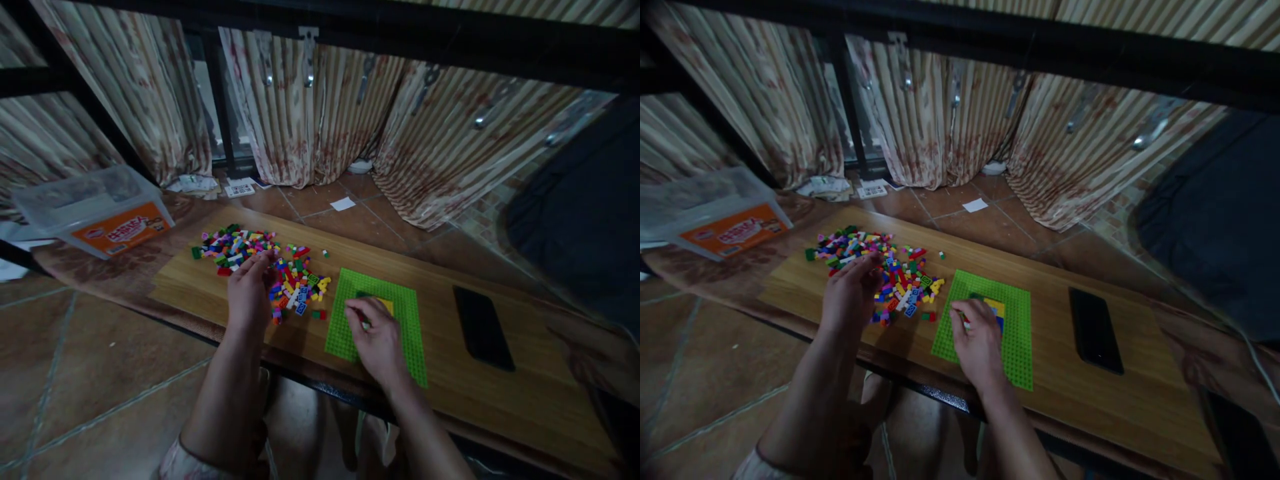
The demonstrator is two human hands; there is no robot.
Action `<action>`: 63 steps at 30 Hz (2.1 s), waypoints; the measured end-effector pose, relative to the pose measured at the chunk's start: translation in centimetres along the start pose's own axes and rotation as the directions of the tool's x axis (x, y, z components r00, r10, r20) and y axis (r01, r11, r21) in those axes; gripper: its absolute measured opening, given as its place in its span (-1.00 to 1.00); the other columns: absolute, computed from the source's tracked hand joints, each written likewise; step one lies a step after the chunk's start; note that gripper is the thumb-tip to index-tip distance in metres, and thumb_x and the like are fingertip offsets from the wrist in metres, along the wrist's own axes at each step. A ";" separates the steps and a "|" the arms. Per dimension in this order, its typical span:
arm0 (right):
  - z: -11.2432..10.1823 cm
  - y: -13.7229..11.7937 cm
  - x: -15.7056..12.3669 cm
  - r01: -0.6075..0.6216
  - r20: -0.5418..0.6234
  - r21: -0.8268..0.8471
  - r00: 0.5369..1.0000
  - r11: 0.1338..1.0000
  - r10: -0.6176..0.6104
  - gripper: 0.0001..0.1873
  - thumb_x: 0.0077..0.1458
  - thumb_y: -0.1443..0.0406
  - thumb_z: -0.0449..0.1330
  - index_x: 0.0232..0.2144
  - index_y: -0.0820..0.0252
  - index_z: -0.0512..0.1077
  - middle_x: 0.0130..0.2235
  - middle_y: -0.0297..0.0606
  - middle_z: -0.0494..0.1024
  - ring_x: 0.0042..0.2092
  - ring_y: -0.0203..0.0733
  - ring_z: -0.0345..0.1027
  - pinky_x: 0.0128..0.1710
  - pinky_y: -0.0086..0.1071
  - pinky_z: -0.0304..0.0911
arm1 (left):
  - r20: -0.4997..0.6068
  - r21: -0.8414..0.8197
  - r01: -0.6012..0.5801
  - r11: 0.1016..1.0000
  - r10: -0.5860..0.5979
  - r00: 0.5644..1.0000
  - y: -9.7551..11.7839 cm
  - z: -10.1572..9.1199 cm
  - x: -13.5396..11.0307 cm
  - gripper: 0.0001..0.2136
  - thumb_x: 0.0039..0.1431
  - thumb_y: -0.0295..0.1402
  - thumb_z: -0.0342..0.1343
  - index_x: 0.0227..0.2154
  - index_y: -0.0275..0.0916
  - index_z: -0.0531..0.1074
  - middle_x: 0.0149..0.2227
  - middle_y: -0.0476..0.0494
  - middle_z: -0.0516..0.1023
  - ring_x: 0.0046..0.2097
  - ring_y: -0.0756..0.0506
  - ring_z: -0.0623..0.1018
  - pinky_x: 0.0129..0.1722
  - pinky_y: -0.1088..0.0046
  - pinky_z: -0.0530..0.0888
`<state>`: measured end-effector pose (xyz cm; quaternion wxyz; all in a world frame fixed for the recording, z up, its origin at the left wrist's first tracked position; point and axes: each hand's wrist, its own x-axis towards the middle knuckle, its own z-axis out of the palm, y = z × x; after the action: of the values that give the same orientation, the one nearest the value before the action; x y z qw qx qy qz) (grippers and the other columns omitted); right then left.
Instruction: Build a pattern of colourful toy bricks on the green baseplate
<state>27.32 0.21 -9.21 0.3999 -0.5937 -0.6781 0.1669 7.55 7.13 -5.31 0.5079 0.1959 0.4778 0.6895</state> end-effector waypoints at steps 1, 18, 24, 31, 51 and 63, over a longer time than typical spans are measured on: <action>0.4 -0.3 -0.2 0.027 0.057 -0.022 0.998 0.999 -0.026 -0.83 0.19 0.27 0.08 -0.26 0.08 0.48 -0.28 -0.26 0.52 -0.19 -0.15 0.38 -0.14 -0.25 0.28 | 0.003 -0.010 0.019 1.000 -0.019 1.000 0.1 -0.1 0.0 -0.76 -0.25 -0.34 0.29 -0.45 -0.34 0.51 -0.42 -0.01 0.51 -0.51 0.14 0.37 -0.50 0.64 0.31; 3.4 -0.8 0.3 0.006 0.167 -0.114 0.986 0.993 0.013 -0.84 0.14 0.32 0.10 -0.22 0.11 0.45 -0.21 -0.22 0.51 -0.13 -0.08 0.37 -0.10 -0.20 0.28 | 0.134 0.131 0.102 0.986 -0.120 0.984 0.1 -0.4 -0.9 -0.73 -0.19 -0.29 0.30 -0.39 -0.32 0.53 -0.39 -0.04 0.53 -0.46 0.11 0.41 -0.42 0.60 0.34; 1.8 0.1 0.4 -0.182 0.052 0.247 0.983 0.952 0.175 -0.84 0.08 0.26 0.14 -0.28 0.11 0.47 -0.29 -0.29 0.57 -0.26 -0.21 0.45 -0.20 -0.32 0.36 | 0.224 0.327 0.022 0.945 -0.100 0.969 -1.2 0.1 -1.4 -0.74 -0.16 -0.22 0.28 -0.42 -0.31 0.54 -0.39 -0.09 0.56 -0.39 0.01 0.47 -0.37 0.52 0.38; -3.1 3.9 0.7 -0.334 -0.081 0.349 0.920 0.875 0.383 -0.77 -0.07 0.21 0.26 -0.31 0.17 0.51 -0.30 -0.23 0.60 -0.28 -0.17 0.47 -0.22 -0.26 0.39 | 0.520 0.610 -0.299 0.734 -0.086 0.850 -4.2 0.6 -3.7 -0.79 0.12 -0.28 0.05 -0.33 -0.24 0.55 -0.39 -0.06 0.57 -0.34 -0.06 0.51 -0.33 0.47 0.40; -2.2 3.5 -0.1 -0.286 0.056 -0.133 0.954 0.949 0.295 -0.86 0.03 0.24 0.17 -0.35 0.08 0.52 -0.37 -0.31 0.59 -0.38 -0.19 0.44 -0.33 -0.34 0.30 | 0.724 0.690 -0.691 0.216 -0.182 0.665 -8.0 1.6 -7.5 -0.72 0.20 -0.44 -0.04 -0.06 -0.20 0.44 -0.10 -0.17 0.55 -0.11 -0.13 0.54 -0.08 0.33 0.44; -2.5 3.4 -0.4 -0.294 0.096 -0.118 0.947 0.948 0.306 -0.80 0.07 0.21 0.16 -0.28 0.07 0.54 -0.29 -0.30 0.62 -0.30 -0.17 0.49 -0.24 -0.32 0.33 | 0.742 0.670 -0.715 0.202 -0.211 0.636 -8.0 1.4 -7.7 -0.72 0.22 -0.45 -0.07 -0.06 -0.21 0.43 -0.11 -0.15 0.53 -0.12 -0.12 0.53 -0.09 0.35 0.45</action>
<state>31.43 0.00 -10.16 0.3000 -0.6992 -0.6089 0.2244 15.85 1.17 -9.84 0.2783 0.7921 0.5067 0.1959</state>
